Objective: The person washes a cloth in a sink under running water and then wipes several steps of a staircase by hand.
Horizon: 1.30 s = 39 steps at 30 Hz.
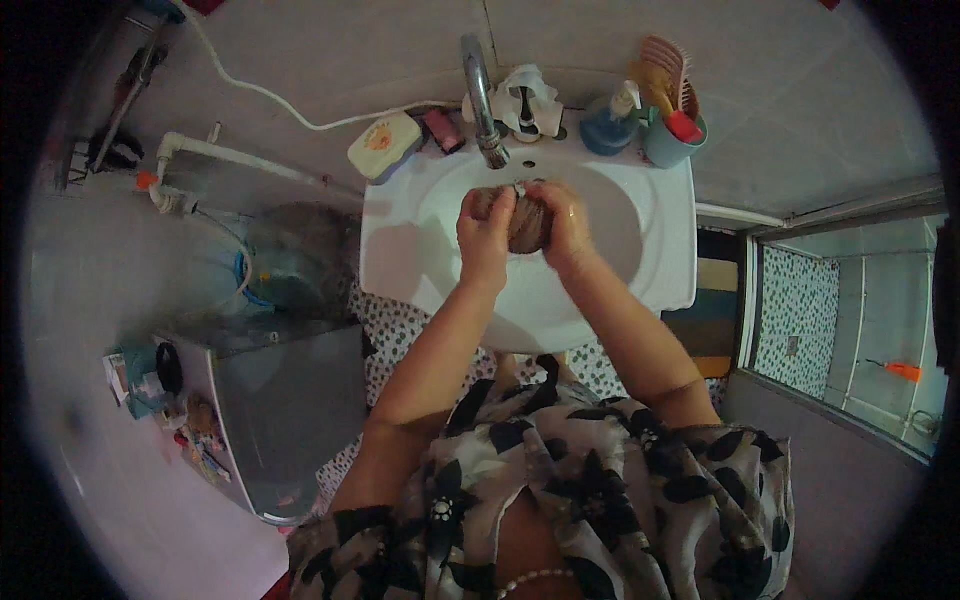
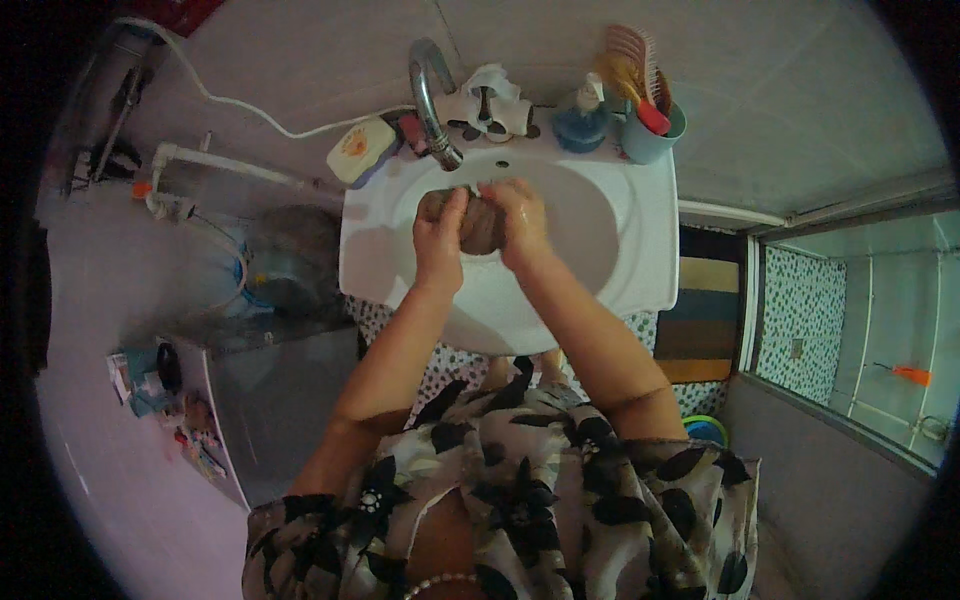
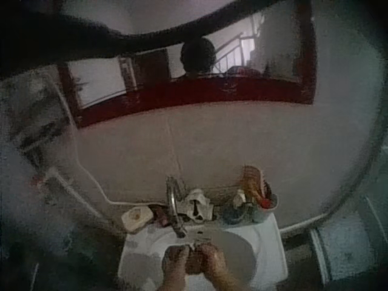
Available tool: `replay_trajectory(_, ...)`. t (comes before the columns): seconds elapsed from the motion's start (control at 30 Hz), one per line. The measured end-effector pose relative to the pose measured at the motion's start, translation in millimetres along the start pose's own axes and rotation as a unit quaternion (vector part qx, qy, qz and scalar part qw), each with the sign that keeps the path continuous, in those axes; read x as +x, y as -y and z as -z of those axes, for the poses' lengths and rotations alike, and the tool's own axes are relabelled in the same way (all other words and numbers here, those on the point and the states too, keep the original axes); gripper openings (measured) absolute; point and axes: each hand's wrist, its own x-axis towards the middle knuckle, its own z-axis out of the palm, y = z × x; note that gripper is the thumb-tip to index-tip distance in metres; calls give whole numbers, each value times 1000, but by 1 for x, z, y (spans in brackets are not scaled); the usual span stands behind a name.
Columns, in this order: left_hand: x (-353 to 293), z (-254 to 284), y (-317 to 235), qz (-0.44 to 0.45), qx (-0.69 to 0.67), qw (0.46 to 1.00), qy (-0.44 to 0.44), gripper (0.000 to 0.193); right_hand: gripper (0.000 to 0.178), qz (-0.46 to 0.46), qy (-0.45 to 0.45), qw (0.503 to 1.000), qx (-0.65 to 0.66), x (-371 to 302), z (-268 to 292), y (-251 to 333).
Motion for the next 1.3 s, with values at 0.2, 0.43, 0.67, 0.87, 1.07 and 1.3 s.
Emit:
replay_trajectory(0.2, -11, -5, -46, 235, -407, 875, 115, 31, 16, 59, 101, 993, -16, -23, -23, 37)
replay_trajectory(0.43, -17, -22, -81, 143, -378, 915, -5, 22, 25, 5, 117, 974, 194, -39, -27, 50)
replay_trajectory(0.67, -38, -23, -90, 56, -271, 961, 25, 22, 35, -74, 116, 978, 156, -44, -18, 63)
replay_trajectory(0.87, -29, -33, -115, -251, -87, 959, 101, 18, 26, -125, 210, 948, 202, -50, -32, 88)
replay_trajectory(1.07, -16, -36, -148, -558, 165, 783, 219, 14, 37, -139, 301, 922, 200, -40, -25, 102)
replay_trajectory(1.3, -25, -45, -178, -567, 137, 771, 254, 22, 39, -66, 392, 894, 206, -42, -46, 128)
